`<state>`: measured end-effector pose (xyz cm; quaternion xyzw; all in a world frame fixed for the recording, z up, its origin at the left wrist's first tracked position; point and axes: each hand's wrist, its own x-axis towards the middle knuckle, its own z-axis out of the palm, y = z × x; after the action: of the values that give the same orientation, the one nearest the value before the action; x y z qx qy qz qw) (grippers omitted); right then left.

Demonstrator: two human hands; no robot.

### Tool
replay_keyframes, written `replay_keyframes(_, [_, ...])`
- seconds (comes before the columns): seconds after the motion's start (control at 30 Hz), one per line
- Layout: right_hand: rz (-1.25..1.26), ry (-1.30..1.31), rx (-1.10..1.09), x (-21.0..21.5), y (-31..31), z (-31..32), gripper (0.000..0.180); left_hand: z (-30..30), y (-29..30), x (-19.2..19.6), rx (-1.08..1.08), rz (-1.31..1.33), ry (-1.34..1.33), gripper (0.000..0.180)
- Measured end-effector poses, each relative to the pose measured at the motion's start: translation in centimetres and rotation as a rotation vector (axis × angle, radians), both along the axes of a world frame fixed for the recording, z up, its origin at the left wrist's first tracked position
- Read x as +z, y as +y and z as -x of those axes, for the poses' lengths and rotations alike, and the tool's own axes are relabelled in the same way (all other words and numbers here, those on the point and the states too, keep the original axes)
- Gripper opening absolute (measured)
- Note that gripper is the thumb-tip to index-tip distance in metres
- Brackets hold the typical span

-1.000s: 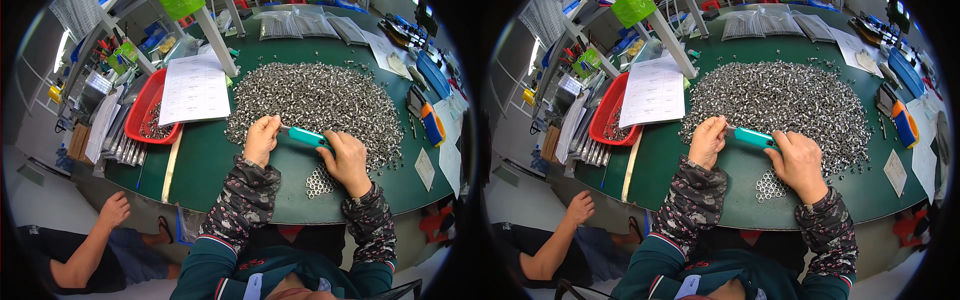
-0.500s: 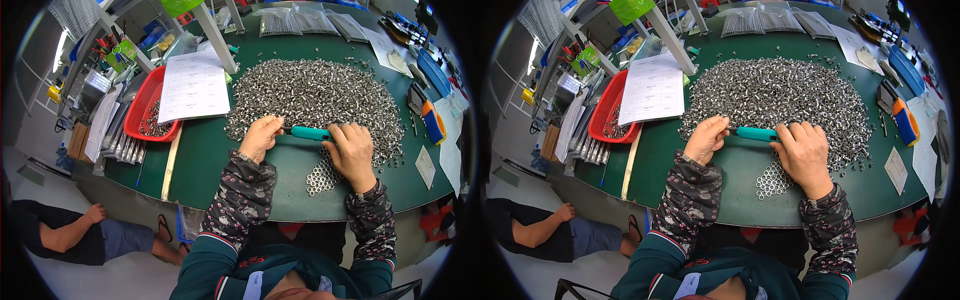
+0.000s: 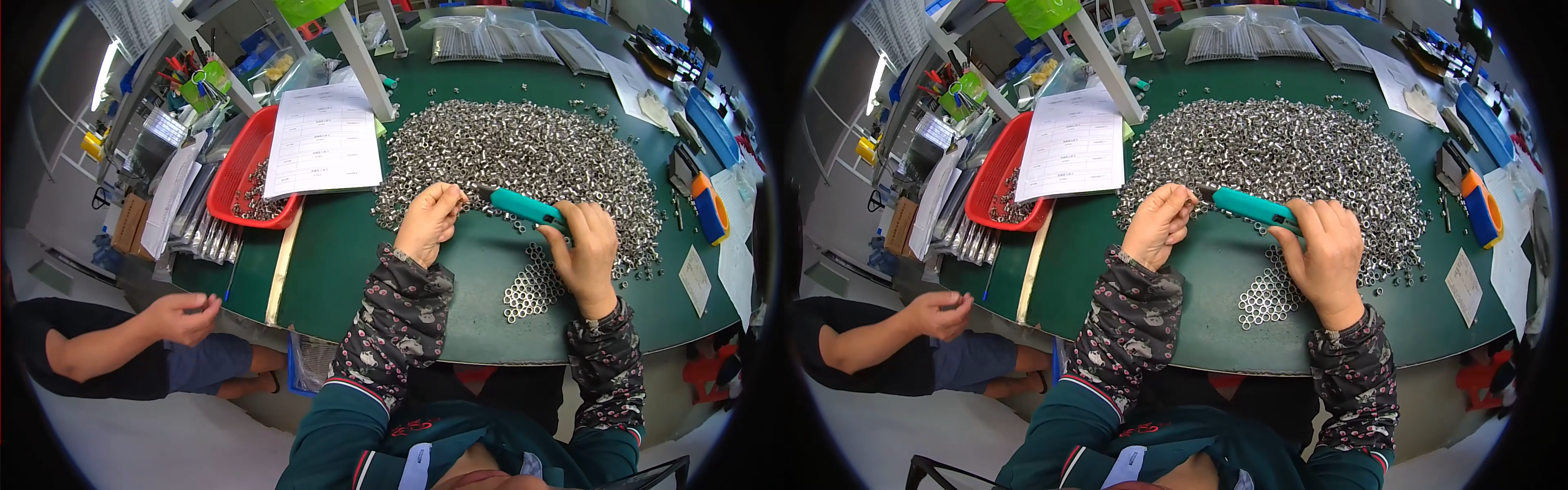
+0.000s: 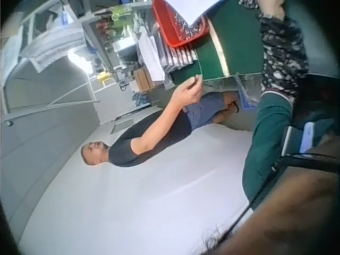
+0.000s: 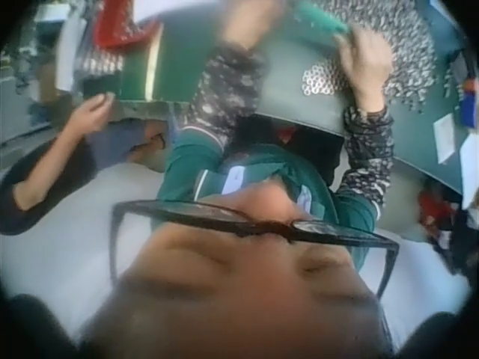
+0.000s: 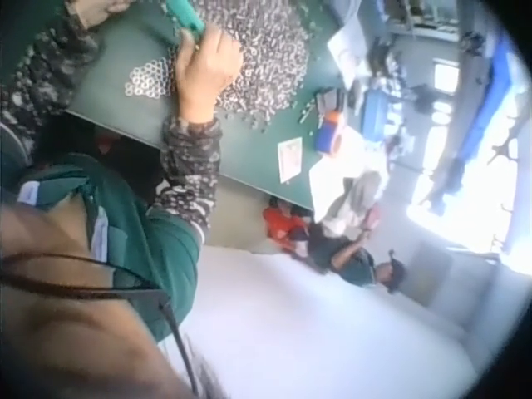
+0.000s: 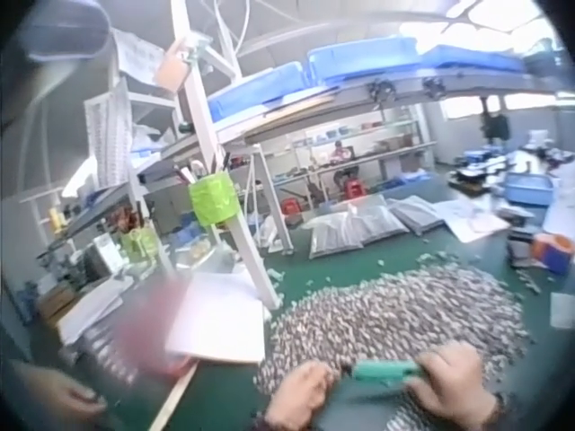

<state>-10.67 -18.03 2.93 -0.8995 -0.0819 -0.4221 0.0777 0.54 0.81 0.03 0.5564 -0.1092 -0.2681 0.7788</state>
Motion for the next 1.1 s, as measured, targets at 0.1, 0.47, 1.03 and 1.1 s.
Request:
replay_keyframes(0.1, [-0.299, 0.096, 0.066, -1.0, 0.1, -0.3, 0.020, 0.0, 0.0, -0.4, -0.011, 0.249, -0.009, 0.013])
replay_keyframes(0.47, [-0.497, 0.482, 0.109, -1.7, 0.4, -0.3, 0.023, 0.1, -0.4, -0.5, -0.012, 0.377, -0.028, 0.012])
replay_keyframes(1.03, [-0.585, 0.632, 0.164, -1.9, 0.2, -0.3, 0.026, 0.1, -0.4, -0.7, -0.085, 0.412, -0.097, 0.009])
replay_keyframes(1.1, [-0.546, 0.635, 0.133, -1.7, 0.3, -0.3, 0.026, 0.2, -0.3, -0.6, -0.071, 0.400, -0.091, 0.009])
